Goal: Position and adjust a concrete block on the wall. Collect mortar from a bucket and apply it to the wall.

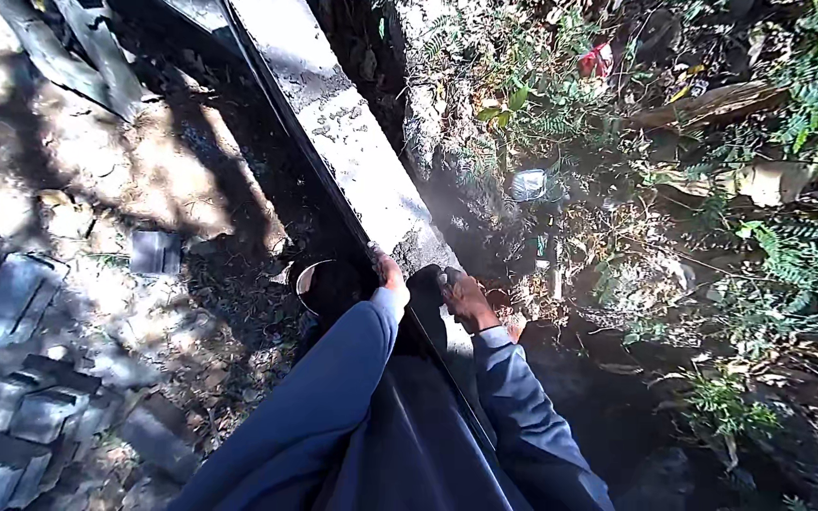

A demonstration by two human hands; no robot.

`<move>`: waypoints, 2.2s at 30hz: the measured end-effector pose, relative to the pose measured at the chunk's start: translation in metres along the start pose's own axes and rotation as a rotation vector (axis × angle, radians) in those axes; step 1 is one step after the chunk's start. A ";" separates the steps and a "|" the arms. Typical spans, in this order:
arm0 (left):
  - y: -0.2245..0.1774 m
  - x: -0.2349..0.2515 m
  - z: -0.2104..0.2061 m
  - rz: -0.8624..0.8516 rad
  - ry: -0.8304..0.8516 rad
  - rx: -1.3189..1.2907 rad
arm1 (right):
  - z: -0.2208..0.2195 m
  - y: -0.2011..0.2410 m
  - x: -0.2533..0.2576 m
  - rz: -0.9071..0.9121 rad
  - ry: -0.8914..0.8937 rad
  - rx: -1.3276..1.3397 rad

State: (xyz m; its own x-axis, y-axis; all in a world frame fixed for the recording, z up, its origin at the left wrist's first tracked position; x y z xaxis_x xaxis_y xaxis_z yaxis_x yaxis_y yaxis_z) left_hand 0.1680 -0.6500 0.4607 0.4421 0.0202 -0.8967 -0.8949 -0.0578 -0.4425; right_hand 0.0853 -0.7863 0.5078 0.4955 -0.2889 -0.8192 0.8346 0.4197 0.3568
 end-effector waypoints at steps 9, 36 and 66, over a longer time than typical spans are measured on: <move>0.004 0.004 0.001 0.029 -0.100 0.241 | -0.050 0.030 -0.022 0.068 0.097 -0.258; -0.031 0.027 0.267 0.107 0.265 0.215 | -0.209 0.078 -0.106 0.193 0.105 0.999; -0.083 0.079 0.494 -0.080 0.016 1.039 | -0.192 0.000 0.017 -0.234 -0.565 0.227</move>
State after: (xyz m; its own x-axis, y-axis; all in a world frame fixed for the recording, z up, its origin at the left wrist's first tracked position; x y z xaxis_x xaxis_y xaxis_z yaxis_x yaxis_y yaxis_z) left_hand 0.2475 -0.1500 0.4225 0.4962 -0.0276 -0.8678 -0.4714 0.8308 -0.2960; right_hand 0.0471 -0.6256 0.4078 0.2930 -0.7844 -0.5467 0.9353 0.1164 0.3341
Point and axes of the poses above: each hand's wrist, its own x-axis towards the middle knuckle, its own z-axis out of the back of the hand, y = z × x, the point moved 9 cm from there along x, towards the middle knuckle, and after that the axes turned 2 degrees about y, right-handed, at the moved point
